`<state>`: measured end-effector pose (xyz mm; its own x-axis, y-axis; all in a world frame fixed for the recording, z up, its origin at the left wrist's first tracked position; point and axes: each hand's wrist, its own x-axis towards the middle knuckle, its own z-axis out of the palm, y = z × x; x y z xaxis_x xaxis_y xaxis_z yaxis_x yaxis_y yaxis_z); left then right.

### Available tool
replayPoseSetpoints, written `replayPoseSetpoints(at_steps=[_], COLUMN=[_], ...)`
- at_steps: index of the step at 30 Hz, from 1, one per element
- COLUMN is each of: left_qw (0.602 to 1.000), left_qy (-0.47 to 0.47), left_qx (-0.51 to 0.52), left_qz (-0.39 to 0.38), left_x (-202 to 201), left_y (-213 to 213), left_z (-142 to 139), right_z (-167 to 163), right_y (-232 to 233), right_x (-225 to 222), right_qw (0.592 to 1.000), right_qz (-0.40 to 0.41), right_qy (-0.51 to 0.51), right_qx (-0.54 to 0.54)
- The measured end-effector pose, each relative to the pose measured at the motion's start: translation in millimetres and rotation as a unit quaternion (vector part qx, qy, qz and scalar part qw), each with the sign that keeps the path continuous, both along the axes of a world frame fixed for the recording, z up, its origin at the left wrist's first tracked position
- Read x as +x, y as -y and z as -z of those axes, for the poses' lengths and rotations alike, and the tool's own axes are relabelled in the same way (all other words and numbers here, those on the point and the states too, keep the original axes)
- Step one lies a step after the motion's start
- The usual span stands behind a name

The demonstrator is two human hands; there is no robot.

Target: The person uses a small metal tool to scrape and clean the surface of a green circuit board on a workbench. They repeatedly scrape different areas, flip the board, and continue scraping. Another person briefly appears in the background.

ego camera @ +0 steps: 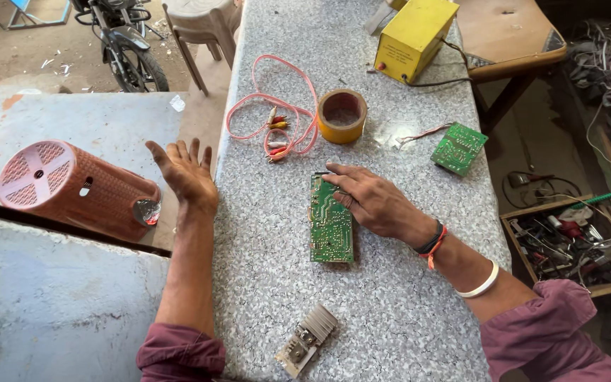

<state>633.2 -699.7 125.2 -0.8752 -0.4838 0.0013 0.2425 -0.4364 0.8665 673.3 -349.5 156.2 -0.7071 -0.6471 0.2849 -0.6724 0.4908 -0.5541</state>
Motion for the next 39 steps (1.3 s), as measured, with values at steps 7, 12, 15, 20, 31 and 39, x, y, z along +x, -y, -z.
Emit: replayPoseSetpoints(at_steps=[7, 12, 15, 20, 31, 39], left_qw=[1.0, 1.0, 1.0, 1.0, 0.994, 0.958], left_qy=[0.012, 0.01, 0.01, 0.014, 0.011, -0.075], left_qx=[-0.006, -0.01, -0.017, -0.022, -0.105, 0.053], left_qz=[0.01, 0.016, 0.019, 0.013, -0.014, 0.272], left_x=[-6, -11, -13, -11, 23, 120], left_y=[-9, -11, -12, -17, -47, -125], left_z=[0, 5, 8, 3, -31, -46], right_z=[-2, 2, 5, 7, 24, 16], right_y=[-4, -9, -12, -12, -18, -57], right_x=[-9, -12, -14, -15, 2, 83], right_qw=[1.0, 1.0, 0.999, 0.999, 0.994, 0.812], right_qz=[0.0, -0.005, -0.004, 0.003, 0.001, 0.139], right_qy=[0.016, 0.02, 0.018, 0.022, -0.059, 0.304], right_qx=[-0.013, -0.022, -0.028, -0.023, -0.095, -0.48])
